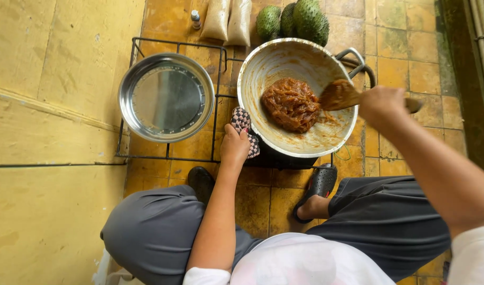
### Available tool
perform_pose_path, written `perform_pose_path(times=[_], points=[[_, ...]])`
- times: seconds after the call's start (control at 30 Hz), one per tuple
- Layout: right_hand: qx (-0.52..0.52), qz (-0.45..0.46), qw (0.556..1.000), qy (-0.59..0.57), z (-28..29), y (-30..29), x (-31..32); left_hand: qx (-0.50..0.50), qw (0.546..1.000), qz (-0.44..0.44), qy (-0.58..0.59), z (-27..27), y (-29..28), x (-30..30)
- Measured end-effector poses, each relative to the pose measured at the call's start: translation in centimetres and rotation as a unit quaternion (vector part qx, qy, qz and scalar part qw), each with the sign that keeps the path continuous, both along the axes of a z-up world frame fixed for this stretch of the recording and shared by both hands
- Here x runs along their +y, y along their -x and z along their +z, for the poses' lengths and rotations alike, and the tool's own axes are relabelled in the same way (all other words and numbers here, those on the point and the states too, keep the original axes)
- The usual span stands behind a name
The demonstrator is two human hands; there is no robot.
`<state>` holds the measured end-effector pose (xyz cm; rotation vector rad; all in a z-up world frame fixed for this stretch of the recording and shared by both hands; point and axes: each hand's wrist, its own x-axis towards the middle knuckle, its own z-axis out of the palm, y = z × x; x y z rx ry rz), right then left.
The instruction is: Stirring a thick brown paste in a large pan using a wooden spatula
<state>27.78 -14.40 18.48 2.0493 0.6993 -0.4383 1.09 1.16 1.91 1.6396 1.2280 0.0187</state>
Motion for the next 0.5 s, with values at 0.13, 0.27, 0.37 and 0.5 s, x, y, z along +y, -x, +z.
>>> perform_pose_path(times=[0.13,0.27,0.37,0.5], points=[[0.000,-0.018,1.000,-0.020,2.3,-1.3,-1.4,0.002,1.000,-0.009,-0.018,-1.7,-0.3,0.1],[-0.009,-0.028,0.999,-0.040,-2.2,-2.6,-2.8,-0.002,1.000,0.007,-0.025,-2.1,-0.5,0.1],[-0.005,-0.005,0.996,-0.090,-6.3,-4.2,-2.8,-0.020,0.998,0.021,-0.052,-4.3,-0.7,-0.2],[0.017,-0.008,1.000,-0.022,-0.4,-3.4,-0.8,-0.019,0.999,0.003,-0.034,-3.0,-0.2,-0.2]])
